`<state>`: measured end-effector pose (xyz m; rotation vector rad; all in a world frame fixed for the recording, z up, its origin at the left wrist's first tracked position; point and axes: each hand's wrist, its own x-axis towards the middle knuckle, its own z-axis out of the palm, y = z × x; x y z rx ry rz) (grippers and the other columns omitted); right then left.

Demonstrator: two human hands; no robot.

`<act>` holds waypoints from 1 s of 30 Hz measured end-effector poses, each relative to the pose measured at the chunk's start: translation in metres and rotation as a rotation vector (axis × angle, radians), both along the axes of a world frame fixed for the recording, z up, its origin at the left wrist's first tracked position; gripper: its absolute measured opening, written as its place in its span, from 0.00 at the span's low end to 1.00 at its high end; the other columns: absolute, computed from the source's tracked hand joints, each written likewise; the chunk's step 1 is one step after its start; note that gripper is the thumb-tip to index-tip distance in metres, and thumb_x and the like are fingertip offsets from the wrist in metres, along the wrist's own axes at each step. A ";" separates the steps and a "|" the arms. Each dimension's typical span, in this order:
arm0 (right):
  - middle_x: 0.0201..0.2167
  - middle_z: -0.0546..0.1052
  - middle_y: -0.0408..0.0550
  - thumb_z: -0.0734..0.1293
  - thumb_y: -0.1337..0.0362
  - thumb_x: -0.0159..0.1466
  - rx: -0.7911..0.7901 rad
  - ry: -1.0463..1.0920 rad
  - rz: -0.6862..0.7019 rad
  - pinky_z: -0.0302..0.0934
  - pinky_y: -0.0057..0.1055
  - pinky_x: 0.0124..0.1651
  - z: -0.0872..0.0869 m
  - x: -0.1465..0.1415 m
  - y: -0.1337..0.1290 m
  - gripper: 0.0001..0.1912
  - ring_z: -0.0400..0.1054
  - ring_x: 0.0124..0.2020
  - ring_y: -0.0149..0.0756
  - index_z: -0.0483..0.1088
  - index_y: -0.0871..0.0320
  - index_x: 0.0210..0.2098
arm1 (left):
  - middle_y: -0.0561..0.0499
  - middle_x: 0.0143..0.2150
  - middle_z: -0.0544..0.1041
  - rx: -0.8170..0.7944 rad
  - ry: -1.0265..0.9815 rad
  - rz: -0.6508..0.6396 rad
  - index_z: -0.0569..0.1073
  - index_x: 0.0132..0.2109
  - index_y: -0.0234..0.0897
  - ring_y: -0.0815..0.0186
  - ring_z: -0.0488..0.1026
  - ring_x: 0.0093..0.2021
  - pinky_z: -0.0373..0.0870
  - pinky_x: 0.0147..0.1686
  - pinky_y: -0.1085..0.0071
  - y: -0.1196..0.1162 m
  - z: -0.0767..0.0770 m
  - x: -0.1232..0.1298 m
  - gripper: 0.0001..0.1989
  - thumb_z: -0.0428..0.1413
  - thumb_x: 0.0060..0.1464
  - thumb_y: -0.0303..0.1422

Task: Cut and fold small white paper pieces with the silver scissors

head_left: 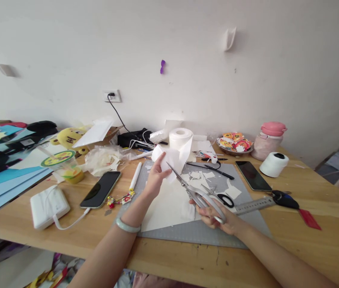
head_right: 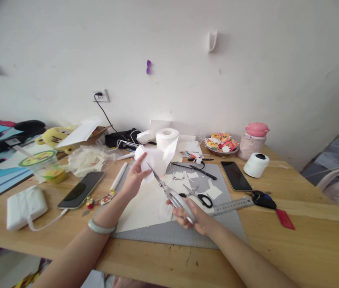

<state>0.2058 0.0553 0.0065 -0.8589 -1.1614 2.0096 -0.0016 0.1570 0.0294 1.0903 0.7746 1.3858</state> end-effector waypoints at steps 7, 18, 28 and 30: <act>0.19 0.54 0.35 0.70 0.55 0.52 -0.009 0.041 0.006 0.33 0.21 0.16 0.000 0.000 0.000 0.24 0.42 0.15 0.18 0.66 0.58 0.45 | 0.47 0.57 0.66 -0.007 -0.029 -0.005 0.59 0.59 0.39 0.58 0.65 0.53 0.62 0.50 0.67 -0.001 0.001 0.001 0.40 0.61 0.36 0.25; 0.21 0.54 0.35 0.70 0.53 0.51 -0.050 0.082 0.019 0.32 0.21 0.17 -0.004 0.002 0.002 0.25 0.41 0.16 0.17 0.67 0.56 0.45 | 0.46 0.57 0.66 -0.025 0.003 -0.033 0.57 0.60 0.39 0.57 0.64 0.54 0.61 0.51 0.65 -0.004 0.001 0.004 0.42 0.61 0.35 0.24; 0.21 0.54 0.35 0.69 0.56 0.53 0.015 0.029 0.000 0.34 0.21 0.16 -0.002 0.000 0.000 0.23 0.43 0.16 0.17 0.66 0.57 0.46 | 0.46 0.59 0.63 -0.013 0.027 -0.063 0.56 0.60 0.38 0.57 0.61 0.56 0.61 0.52 0.66 -0.003 0.002 0.003 0.43 0.61 0.35 0.24; 0.22 0.54 0.35 0.69 0.51 0.51 -0.031 0.090 0.017 0.32 0.21 0.16 -0.003 0.001 0.001 0.26 0.42 0.16 0.17 0.66 0.57 0.45 | 0.46 0.60 0.62 -0.024 0.046 -0.082 0.56 0.60 0.39 0.56 0.61 0.57 0.60 0.53 0.65 -0.003 0.002 0.003 0.43 0.61 0.35 0.24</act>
